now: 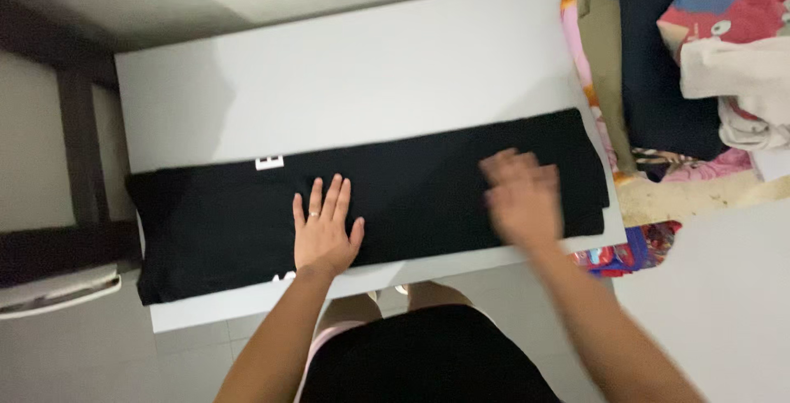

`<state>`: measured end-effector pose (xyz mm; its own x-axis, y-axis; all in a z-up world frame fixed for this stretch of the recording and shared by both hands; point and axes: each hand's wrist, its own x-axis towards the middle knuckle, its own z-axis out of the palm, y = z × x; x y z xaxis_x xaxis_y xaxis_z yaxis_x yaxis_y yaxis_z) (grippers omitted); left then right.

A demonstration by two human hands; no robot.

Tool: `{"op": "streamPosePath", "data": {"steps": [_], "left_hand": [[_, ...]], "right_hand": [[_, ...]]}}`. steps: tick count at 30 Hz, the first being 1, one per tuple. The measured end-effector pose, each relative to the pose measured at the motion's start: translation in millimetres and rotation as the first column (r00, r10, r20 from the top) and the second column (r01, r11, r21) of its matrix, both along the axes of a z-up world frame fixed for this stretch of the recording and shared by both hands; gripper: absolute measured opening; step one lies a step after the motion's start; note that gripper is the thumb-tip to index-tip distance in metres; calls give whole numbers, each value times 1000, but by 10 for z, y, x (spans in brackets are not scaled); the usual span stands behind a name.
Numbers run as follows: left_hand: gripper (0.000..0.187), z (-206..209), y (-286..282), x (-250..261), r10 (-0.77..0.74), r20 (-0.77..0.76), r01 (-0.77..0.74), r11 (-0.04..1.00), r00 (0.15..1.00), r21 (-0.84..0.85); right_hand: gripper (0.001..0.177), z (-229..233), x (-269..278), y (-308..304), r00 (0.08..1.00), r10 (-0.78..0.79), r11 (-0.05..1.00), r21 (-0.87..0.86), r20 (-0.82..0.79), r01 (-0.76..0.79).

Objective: The person folds a black sleeveless shirt by hand on a white table and places it on a stack of clothes in a drawer.

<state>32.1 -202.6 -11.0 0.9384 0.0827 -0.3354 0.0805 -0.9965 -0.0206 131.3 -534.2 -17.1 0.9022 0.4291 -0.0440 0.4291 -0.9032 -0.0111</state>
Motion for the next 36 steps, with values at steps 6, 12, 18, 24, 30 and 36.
{"op": "streamPosePath", "data": {"steps": [6, 12, 18, 24, 30, 36], "left_hand": [[74, 47, 4, 6, 9, -32, -9, 1000, 999, 8], [75, 76, -3, -5, 28, -30, -28, 1000, 999, -4], [74, -33, 22, -16, 15, 2, -15, 1000, 1000, -6], [63, -53, 12, 20, 121, 212, -81, 979, 970, -189], [30, -124, 333, 672, 382, 417, -254, 909, 825, -331], [18, -267, 396, 835, 517, 354, -379, 839, 779, -391]], "right_hand": [[60, -134, 315, -277, 897, -430, 895, 183, 103, 408], [57, 401, -90, 1490, 916, 337, 941, 113, -217, -320], [58, 29, 523, 425, 998, -41, 991, 126, -55, 48], [44, -289, 1130, -663, 933, -361, 905, 236, -12, 353], [24, -444, 1318, -873, 895, -435, 864, 324, 99, 385], [22, -935, 1347, -1009, 816, -530, 827, 351, 230, 438]]}}
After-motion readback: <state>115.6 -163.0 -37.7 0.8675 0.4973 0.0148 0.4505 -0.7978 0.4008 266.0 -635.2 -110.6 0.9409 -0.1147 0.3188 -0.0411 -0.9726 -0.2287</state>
